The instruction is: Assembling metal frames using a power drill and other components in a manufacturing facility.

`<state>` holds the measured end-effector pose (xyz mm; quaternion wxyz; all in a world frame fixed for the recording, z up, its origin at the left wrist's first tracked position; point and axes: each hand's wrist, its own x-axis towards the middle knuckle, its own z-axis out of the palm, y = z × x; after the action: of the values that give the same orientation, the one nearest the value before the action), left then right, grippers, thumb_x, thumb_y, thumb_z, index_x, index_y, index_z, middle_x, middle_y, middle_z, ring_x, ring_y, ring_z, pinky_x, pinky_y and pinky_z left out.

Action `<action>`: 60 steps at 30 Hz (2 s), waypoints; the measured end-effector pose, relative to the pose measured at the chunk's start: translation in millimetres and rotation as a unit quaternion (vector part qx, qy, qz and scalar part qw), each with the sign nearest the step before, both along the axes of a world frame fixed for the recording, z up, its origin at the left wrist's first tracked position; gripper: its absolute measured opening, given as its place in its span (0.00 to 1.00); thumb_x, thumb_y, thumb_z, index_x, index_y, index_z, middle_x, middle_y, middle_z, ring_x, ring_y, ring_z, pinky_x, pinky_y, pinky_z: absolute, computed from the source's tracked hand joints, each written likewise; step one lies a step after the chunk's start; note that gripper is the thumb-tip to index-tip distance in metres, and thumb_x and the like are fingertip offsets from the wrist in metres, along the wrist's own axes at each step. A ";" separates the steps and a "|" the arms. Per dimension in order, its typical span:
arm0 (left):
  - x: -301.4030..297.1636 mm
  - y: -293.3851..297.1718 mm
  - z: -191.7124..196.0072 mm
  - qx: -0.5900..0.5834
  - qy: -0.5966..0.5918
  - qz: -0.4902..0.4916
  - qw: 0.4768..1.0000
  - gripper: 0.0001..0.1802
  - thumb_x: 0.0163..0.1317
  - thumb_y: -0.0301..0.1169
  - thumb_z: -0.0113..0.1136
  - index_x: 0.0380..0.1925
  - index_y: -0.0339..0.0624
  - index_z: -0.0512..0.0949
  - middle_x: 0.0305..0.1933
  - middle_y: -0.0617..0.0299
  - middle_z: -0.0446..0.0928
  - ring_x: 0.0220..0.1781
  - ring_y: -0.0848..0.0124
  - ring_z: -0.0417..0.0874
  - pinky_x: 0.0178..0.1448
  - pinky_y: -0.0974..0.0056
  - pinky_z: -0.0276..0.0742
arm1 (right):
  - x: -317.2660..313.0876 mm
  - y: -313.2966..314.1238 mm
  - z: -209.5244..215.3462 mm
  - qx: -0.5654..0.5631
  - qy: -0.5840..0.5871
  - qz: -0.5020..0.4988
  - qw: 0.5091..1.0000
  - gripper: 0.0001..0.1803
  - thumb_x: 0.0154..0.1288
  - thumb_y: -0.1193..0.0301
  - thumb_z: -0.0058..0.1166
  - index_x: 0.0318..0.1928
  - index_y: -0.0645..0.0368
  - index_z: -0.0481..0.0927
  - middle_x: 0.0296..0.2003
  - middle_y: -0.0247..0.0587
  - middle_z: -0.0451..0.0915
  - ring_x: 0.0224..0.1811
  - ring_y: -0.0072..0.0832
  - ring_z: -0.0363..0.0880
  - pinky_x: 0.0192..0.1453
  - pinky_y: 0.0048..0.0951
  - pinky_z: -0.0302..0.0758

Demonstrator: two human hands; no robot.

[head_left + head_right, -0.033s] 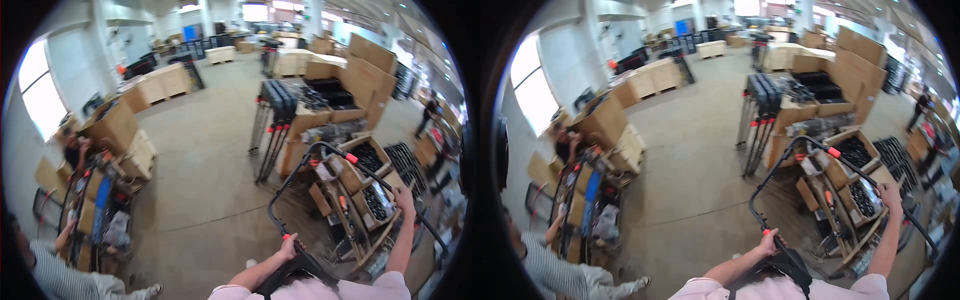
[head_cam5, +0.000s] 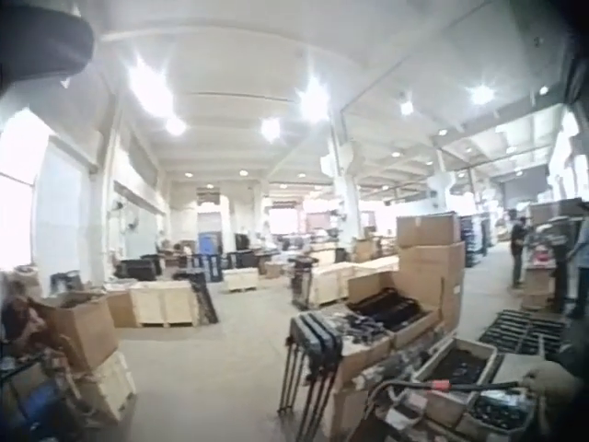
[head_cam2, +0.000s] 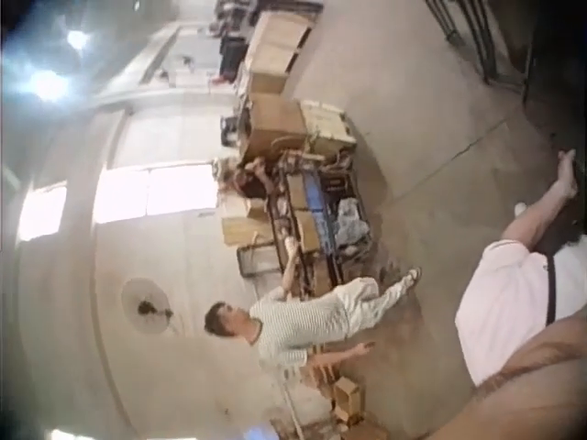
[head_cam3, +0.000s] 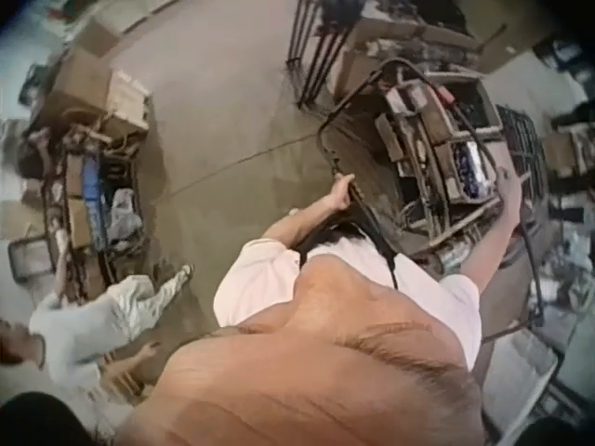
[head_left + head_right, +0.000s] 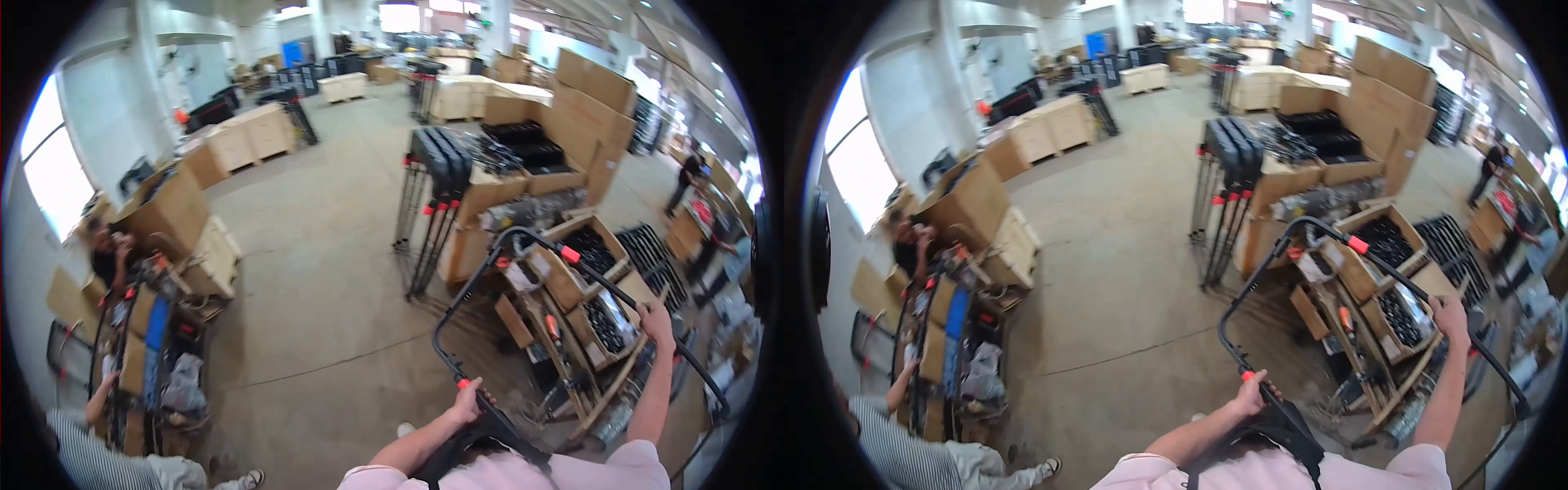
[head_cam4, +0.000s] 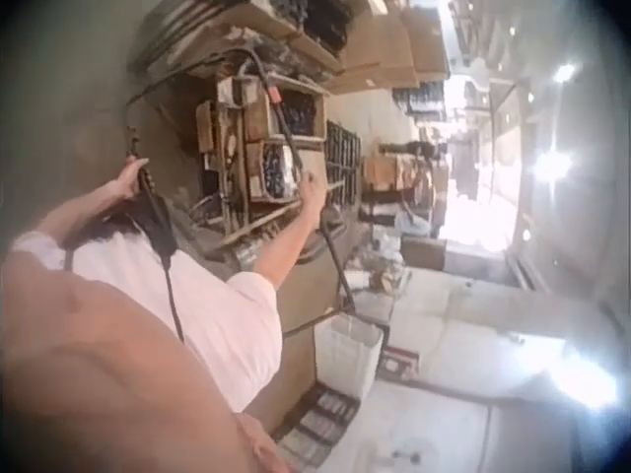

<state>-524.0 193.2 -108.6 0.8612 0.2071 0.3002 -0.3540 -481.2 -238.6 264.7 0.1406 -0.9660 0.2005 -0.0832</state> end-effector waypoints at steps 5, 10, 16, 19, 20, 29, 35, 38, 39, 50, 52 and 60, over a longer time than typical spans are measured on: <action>56.8 -13.5 16.5 0.018 -0.010 -0.102 0.995 0.21 0.73 0.50 0.65 0.35 0.46 0.73 0.31 0.55 0.78 0.35 0.53 0.84 0.47 0.43 0.85 | -32.2 22.7 15.9 -0.081 -0.048 -0.077 0.993 0.22 0.72 0.52 0.60 0.41 0.60 0.91 0.30 0.51 0.88 0.36 0.47 0.88 0.44 0.45 0.80; 122.8 -37.7 17.7 0.008 -0.014 -0.156 0.988 0.20 0.73 0.51 0.65 0.35 0.47 0.74 0.29 0.56 0.78 0.34 0.56 0.84 0.44 0.45 0.87 | -14.4 12.6 19.3 -0.119 -0.057 -0.149 0.980 0.21 0.69 0.51 0.63 0.38 0.57 0.91 0.30 0.48 0.88 0.36 0.47 0.88 0.42 0.46 0.79; 259.8 -96.2 42.7 0.013 -0.046 -0.164 0.985 0.25 0.73 0.57 0.63 0.38 0.46 0.74 0.34 0.56 0.78 0.41 0.51 0.85 0.54 0.37 0.84 | 100.1 -57.8 40.3 -0.143 -0.083 -0.115 0.980 0.27 0.71 0.46 0.61 0.40 0.60 0.91 0.28 0.55 0.86 0.35 0.50 0.88 0.42 0.46 0.79; 342.2 -128.4 66.7 -0.029 -0.092 -0.162 0.982 0.34 0.70 0.70 0.57 0.41 0.48 0.72 0.37 0.58 0.78 0.45 0.51 0.86 0.58 0.36 0.83 | 183.7 -105.9 53.0 -0.097 -0.056 -0.116 0.987 0.29 0.71 0.45 0.61 0.42 0.61 0.91 0.31 0.55 0.87 0.38 0.51 0.88 0.45 0.47 0.80; 362.5 -136.6 79.9 -0.024 -0.110 -0.160 0.981 0.35 0.70 0.72 0.53 0.42 0.49 0.71 0.37 0.58 0.78 0.45 0.51 0.86 0.58 0.37 0.83 | 205.8 -123.7 54.4 -0.071 -0.045 -0.118 0.990 0.29 0.70 0.44 0.61 0.42 0.62 0.91 0.32 0.55 0.87 0.39 0.51 0.88 0.46 0.47 0.80; 503.5 -201.3 96.7 0.069 -0.154 -0.194 0.966 0.41 0.69 0.79 0.43 0.44 0.48 0.70 0.39 0.58 0.78 0.47 0.51 0.87 0.58 0.36 0.83 | 366.1 -245.2 -4.8 -0.047 0.038 -0.154 0.986 0.30 0.72 0.44 0.60 0.48 0.61 0.91 0.41 0.58 0.89 0.48 0.52 0.89 0.56 0.48 0.82; 542.5 -219.0 94.3 0.130 -0.121 -0.183 0.967 0.42 0.69 0.75 0.50 0.49 0.42 0.68 0.40 0.55 0.77 0.43 0.50 0.87 0.54 0.35 0.87 | 405.1 -281.0 -56.6 -0.030 0.019 -0.149 0.988 0.30 0.71 0.44 0.61 0.46 0.61 0.91 0.39 0.59 0.89 0.48 0.54 0.89 0.57 0.48 0.82; 546.1 -236.2 99.8 0.154 -0.119 -0.196 0.961 0.43 0.70 0.75 0.49 0.50 0.41 0.67 0.41 0.55 0.77 0.43 0.51 0.87 0.53 0.36 0.88 | 407.0 -306.0 -82.0 0.026 0.043 -0.177 0.983 0.31 0.71 0.43 0.61 0.43 0.64 0.91 0.39 0.59 0.89 0.46 0.54 0.89 0.53 0.49 0.81; 545.2 -243.7 103.3 0.168 -0.121 -0.202 0.957 0.43 0.70 0.75 0.49 0.51 0.41 0.68 0.41 0.55 0.77 0.44 0.51 0.87 0.53 0.37 0.87 | 407.8 -317.1 -90.0 -0.004 0.044 -0.165 0.985 0.31 0.71 0.43 0.60 0.42 0.63 0.91 0.39 0.59 0.89 0.46 0.53 0.89 0.53 0.49 0.81; 560.5 -238.5 60.2 0.247 -0.110 -0.222 0.937 0.45 0.70 0.78 0.41 0.51 0.43 0.72 0.48 0.55 0.77 0.48 0.50 0.77 0.62 0.39 0.75 | 415.8 -343.9 -170.1 0.051 0.076 -0.161 0.983 0.37 0.68 0.35 0.58 0.48 0.60 0.91 0.46 0.57 0.89 0.52 0.53 0.88 0.60 0.51 0.83; 568.4 -229.1 54.4 0.207 -0.162 -0.251 0.931 0.48 0.69 0.80 0.40 0.52 0.43 0.74 0.48 0.54 0.80 0.47 0.55 0.77 0.64 0.43 0.74 | 408.3 -353.6 -185.8 0.050 0.059 -0.163 0.984 0.35 0.68 0.35 0.57 0.47 0.55 0.91 0.46 0.55 0.89 0.52 0.53 0.88 0.59 0.53 0.83; 551.7 -254.4 46.6 0.268 -0.166 -0.268 0.910 0.50 0.65 0.82 0.44 0.51 0.41 0.78 0.39 0.57 0.80 0.45 0.56 0.81 0.58 0.45 0.80 | 361.6 -345.8 -245.3 -0.011 0.004 -0.233 0.972 0.24 0.70 0.48 0.62 0.44 0.57 0.91 0.42 0.48 0.91 0.53 0.47 0.89 0.58 0.48 0.82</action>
<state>27.7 -61.2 -62.0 0.6834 0.5585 0.1698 -0.4384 -119.6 -584.4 19.4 0.1058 -0.8945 0.4196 -0.1124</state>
